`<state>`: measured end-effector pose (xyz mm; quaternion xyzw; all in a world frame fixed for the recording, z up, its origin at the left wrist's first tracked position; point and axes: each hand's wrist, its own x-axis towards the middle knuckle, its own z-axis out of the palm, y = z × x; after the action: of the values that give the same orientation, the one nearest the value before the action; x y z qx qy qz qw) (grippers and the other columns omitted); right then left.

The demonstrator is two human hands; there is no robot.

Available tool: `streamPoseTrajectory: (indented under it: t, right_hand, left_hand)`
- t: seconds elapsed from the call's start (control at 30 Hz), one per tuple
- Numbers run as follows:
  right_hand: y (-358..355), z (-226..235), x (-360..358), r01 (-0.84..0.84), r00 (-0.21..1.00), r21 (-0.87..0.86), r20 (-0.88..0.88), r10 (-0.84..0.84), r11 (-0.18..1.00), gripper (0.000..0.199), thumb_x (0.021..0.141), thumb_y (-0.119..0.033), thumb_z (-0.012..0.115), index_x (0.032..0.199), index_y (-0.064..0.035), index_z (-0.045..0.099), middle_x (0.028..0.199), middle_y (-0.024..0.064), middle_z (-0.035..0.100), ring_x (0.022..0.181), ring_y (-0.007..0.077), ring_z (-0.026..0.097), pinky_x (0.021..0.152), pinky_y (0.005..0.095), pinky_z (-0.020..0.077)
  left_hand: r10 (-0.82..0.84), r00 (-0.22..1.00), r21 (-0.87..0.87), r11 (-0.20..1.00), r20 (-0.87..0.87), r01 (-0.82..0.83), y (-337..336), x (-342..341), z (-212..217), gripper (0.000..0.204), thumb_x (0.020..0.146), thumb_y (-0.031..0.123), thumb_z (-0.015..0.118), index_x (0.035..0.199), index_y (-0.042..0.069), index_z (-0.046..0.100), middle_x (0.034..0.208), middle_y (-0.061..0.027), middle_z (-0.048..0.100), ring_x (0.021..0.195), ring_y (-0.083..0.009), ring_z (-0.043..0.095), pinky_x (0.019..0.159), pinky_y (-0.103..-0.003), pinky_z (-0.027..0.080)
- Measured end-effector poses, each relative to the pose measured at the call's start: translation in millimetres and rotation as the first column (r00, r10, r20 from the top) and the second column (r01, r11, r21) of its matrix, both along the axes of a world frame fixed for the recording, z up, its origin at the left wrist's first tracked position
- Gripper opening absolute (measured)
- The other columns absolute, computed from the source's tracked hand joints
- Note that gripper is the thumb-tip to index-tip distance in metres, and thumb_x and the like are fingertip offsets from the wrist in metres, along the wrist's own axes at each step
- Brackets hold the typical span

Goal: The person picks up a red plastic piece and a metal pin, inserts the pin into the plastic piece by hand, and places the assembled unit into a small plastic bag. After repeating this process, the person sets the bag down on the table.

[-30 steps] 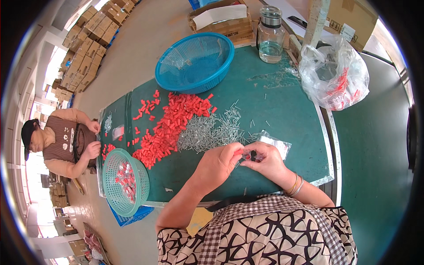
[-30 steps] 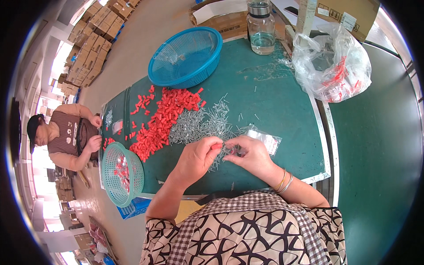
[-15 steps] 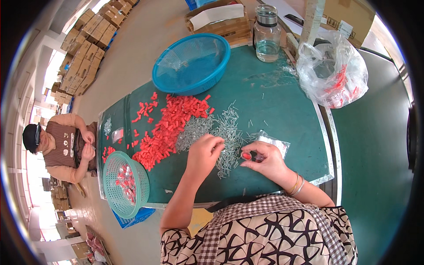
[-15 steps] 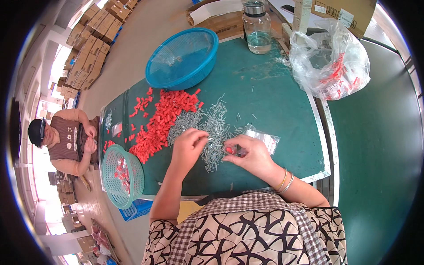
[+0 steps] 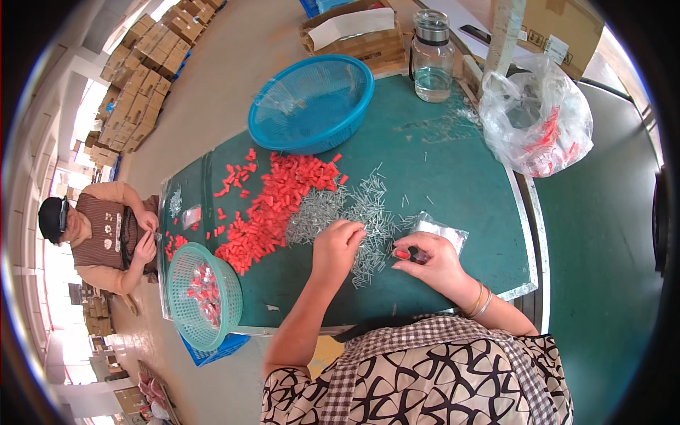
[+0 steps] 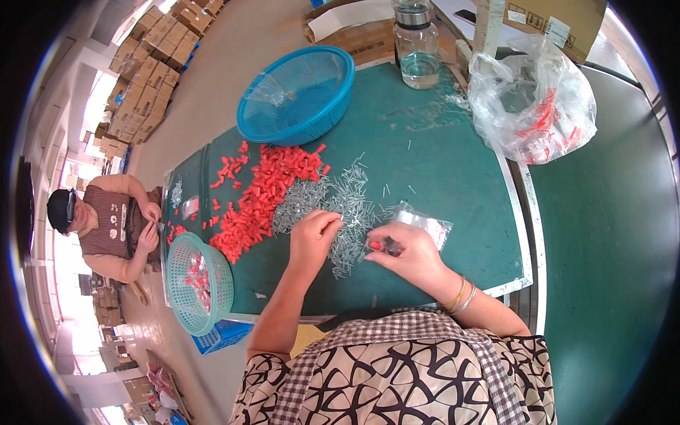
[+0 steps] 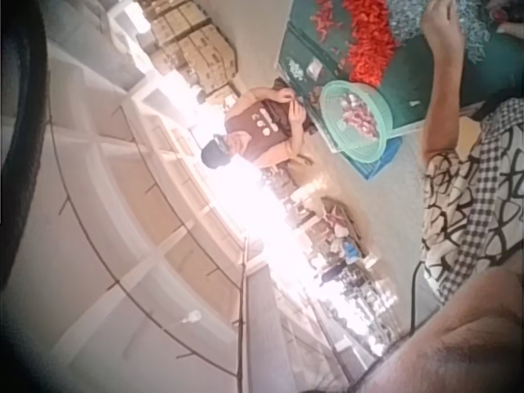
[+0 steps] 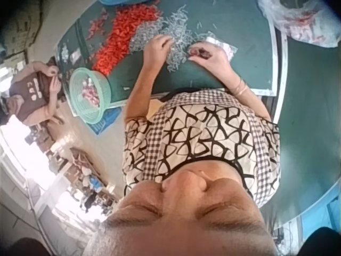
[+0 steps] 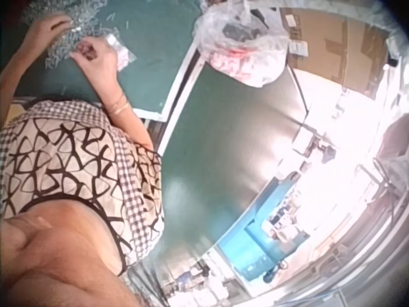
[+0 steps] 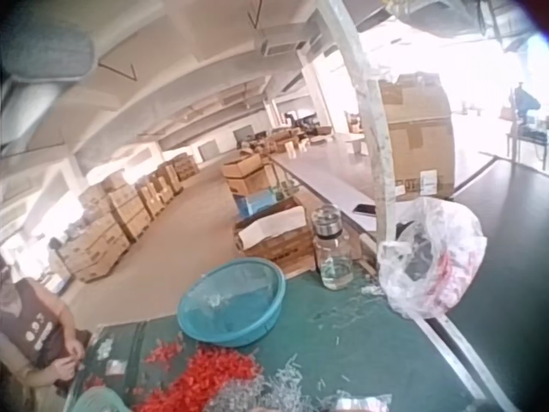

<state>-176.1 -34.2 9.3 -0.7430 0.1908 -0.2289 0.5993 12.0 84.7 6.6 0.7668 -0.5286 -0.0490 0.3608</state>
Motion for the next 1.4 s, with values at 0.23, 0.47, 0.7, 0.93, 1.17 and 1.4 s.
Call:
streamPoseTrajectory:
  t: [0.23,0.47,0.7,0.93,1.17,1.4]
  right_hand:
    - [-2.4,11.3,-1.1,-0.058,0.995,0.006,-0.083,0.058,0.998,0.030,0.074,-0.011,0.078,0.102,-0.0043,0.068,0.092,0.0059,0.067,0.077,0.0134,0.063,0.064,0.0260,0.0518]
    - [-1.9,12.1,-1.4,-0.064,0.994,0.027,-0.089,0.066,0.998,0.030,0.075,-0.011,0.078,0.102,-0.0048,0.068,0.093,0.0058,0.068,0.078,0.0134,0.064,0.065,0.0257,0.0521]
    - [-0.3,6.2,0.4,-0.052,0.997,0.028,-0.061,0.053,0.998,0.030,0.075,-0.011,0.078,0.102,-0.0048,0.068,0.092,0.0058,0.068,0.077,0.0134,0.064,0.065,0.0256,0.0521]
    - [0.7,5.8,3.0,-0.051,0.997,0.040,-0.055,0.053,0.998,0.030,0.073,-0.006,0.078,0.101,-0.0045,0.068,0.091,0.0043,0.068,0.076,0.0093,0.061,0.062,0.0224,0.0480]
    - [-1.0,3.8,7.2,-0.036,0.996,0.028,-0.082,0.038,0.999,0.031,0.073,-0.011,0.079,0.101,-0.0054,0.068,0.091,0.0052,0.068,0.074,0.0123,0.062,0.063,0.0252,0.0499]
    - [0.4,5.8,7.5,-0.051,0.993,0.008,-0.107,0.051,0.999,0.032,0.075,-0.015,0.079,0.102,-0.0052,0.068,0.092,0.0079,0.067,0.077,0.0165,0.065,0.066,0.0276,0.0532]
  left_hand:
    - [0.220,0.527,0.136,0.972,-0.821,-0.192,5.2,6.4,6.0,0.010,0.087,0.007,0.065,0.093,0.000,0.067,0.064,0.0011,0.056,0.053,-0.0055,0.050,0.048,-0.021,0.039]
    - [0.214,0.509,0.112,0.968,-0.834,-0.223,8.1,8.4,1.7,0.013,0.087,0.007,0.065,0.095,-0.002,0.068,0.062,-0.0007,0.056,0.051,-0.0068,0.048,0.047,-0.021,0.038]
    - [0.186,0.457,0.082,0.968,-0.870,-0.239,10.9,10.4,-0.9,0.013,0.087,0.008,0.064,0.096,-0.002,0.066,0.070,-0.0030,0.060,0.052,-0.0069,0.050,0.045,-0.021,0.038]
    - [0.121,0.429,0.043,0.981,-0.895,-0.188,10.9,4.6,1.9,0.012,0.088,0.007,0.064,0.095,-0.002,0.065,0.073,-0.0031,0.061,0.053,-0.0064,0.050,0.046,-0.020,0.039]
    - [0.026,0.514,-0.003,0.998,-0.858,-0.056,9.1,-19.8,31.8,0.007,0.088,0.005,0.063,0.093,0.000,0.065,0.071,-0.0010,0.058,0.055,-0.0055,0.050,0.047,-0.020,0.039]
    - [-0.111,0.852,-0.047,0.994,-0.511,0.101,2.8,-36.0,34.8,0.008,0.085,0.003,0.067,0.092,0.000,0.069,0.081,-0.0023,0.061,0.063,-0.0077,0.053,0.054,-0.021,0.040]
